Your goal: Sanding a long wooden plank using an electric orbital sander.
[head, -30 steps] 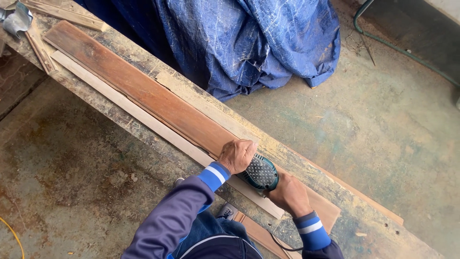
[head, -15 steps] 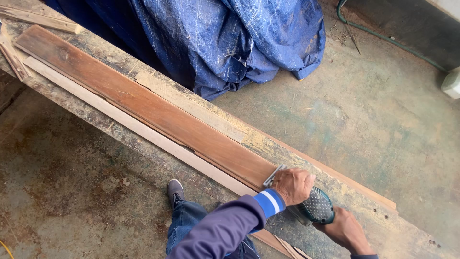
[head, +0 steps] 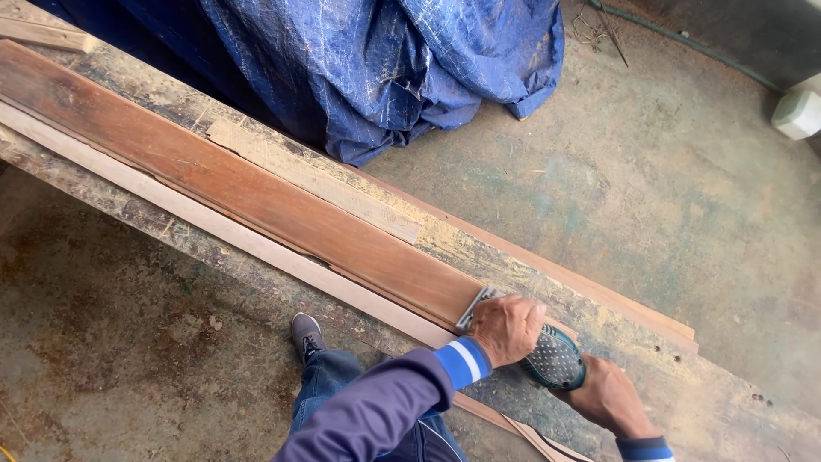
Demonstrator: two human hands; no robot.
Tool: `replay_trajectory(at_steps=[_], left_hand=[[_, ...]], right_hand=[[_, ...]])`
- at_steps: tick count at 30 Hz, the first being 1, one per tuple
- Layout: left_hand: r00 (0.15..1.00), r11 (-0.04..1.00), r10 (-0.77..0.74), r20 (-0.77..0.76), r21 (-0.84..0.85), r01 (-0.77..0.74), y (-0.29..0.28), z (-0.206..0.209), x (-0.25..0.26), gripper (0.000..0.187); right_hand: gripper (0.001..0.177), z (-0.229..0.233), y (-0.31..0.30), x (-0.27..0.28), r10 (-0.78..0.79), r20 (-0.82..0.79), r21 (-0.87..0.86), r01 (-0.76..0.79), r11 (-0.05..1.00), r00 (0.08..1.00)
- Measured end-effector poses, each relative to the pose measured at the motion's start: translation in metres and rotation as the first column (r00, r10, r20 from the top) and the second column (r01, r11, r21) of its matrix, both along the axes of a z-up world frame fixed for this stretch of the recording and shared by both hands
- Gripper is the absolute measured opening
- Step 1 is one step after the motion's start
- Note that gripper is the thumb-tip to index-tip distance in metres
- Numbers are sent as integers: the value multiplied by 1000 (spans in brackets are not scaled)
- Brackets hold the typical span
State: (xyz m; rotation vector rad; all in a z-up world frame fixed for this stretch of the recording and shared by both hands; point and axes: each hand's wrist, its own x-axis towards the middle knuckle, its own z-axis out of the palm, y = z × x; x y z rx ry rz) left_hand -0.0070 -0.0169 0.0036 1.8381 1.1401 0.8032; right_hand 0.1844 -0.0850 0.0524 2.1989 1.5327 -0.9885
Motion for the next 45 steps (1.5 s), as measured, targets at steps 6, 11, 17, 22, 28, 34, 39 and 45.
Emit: replay_trajectory(at_steps=[6,11,17,22,28,34,39,45], left_hand=[[999,995,32,-8,98,-31,14,4,-53,41],[971,997,-78,-224,-45,70,40,30,-78,48],[975,997,-21,-220,-75,5,36,42,-72,54],[990,999,-14,-137,27,18,10,22,-20,55],[998,998,-48,-45,-47,46,-24,26,45,52],[996,996,2,-94,-93,-10,-40,29,73,49],[999,995,28,-46,-99,-32,-34,27,56,46],[999,997,37,-7,-74,-38,-17,39,11,43]], right_hand=[[49,22,23,-57,117,-37,54,-115,992,992],[55,34,39,-82,177,-101,167,-159,973,979],[53,35,42,-71,216,-74,118,-206,971,974],[50,19,14,-16,178,-18,78,-176,981,984],[47,-8,-24,66,120,27,-13,-120,993,992],[46,-26,-37,109,110,50,-2,-110,994,993],[49,-16,-25,86,138,66,-7,-138,990,988],[49,-5,-4,41,192,78,22,-194,981,978]])
